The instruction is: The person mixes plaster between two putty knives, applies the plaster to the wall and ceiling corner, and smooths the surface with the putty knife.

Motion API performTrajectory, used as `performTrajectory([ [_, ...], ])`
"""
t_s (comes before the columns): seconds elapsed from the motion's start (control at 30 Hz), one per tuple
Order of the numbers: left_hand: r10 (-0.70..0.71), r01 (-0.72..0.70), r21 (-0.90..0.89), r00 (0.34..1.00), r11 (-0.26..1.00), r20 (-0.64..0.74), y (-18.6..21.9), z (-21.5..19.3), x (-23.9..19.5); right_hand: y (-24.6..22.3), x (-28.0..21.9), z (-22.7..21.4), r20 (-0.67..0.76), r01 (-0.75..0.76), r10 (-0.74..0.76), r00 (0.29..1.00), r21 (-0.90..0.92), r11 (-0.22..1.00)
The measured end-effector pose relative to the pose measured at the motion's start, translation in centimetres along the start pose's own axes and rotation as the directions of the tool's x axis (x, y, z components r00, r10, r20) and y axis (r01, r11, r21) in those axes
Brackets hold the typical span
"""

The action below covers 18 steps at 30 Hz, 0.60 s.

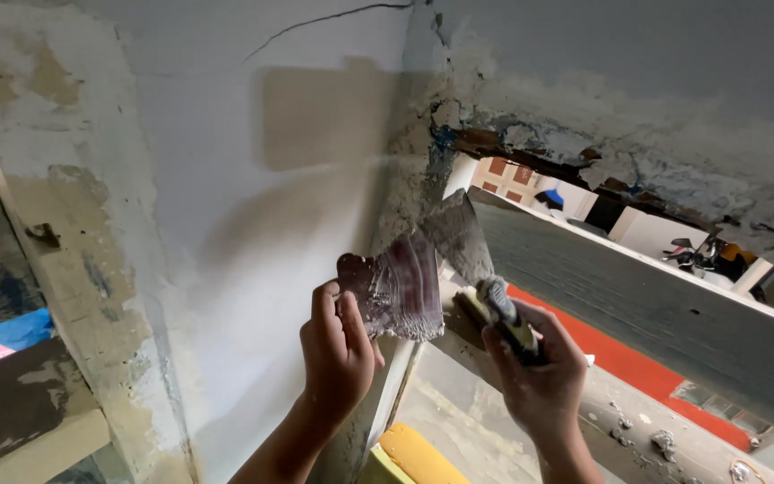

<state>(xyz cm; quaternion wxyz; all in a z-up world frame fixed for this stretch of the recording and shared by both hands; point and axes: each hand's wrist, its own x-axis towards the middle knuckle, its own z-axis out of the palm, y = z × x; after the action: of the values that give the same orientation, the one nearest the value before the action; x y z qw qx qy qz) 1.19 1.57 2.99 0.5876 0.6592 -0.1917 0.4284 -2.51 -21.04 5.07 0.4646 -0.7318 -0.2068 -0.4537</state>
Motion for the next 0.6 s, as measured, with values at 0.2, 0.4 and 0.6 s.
performTrajectory([
  [0.2, 0.009, -0.006, -0.174, 1.000, 0.985, 0.019, 2.3, -0.9, 3.1, -2.8, 3.7, -0.4, -0.075, -0.016, 0.013, 0.997, -0.044, 0.999],
  [0.4, -0.068, 0.079, -0.224, 0.996, 0.971, 0.056, 3.1, -1.4, 3.9, -3.6, 4.9, 0.0, -0.084, 0.034, -0.037, 0.996, -0.040, 0.999],
  [0.6, -0.097, 0.120, -0.290, 0.991, 0.949, 0.093, 2.5, -1.5, 5.4, -4.6, 7.5, 0.8, 0.000, 0.008, -0.008, 1.000, -0.045, 0.999],
])
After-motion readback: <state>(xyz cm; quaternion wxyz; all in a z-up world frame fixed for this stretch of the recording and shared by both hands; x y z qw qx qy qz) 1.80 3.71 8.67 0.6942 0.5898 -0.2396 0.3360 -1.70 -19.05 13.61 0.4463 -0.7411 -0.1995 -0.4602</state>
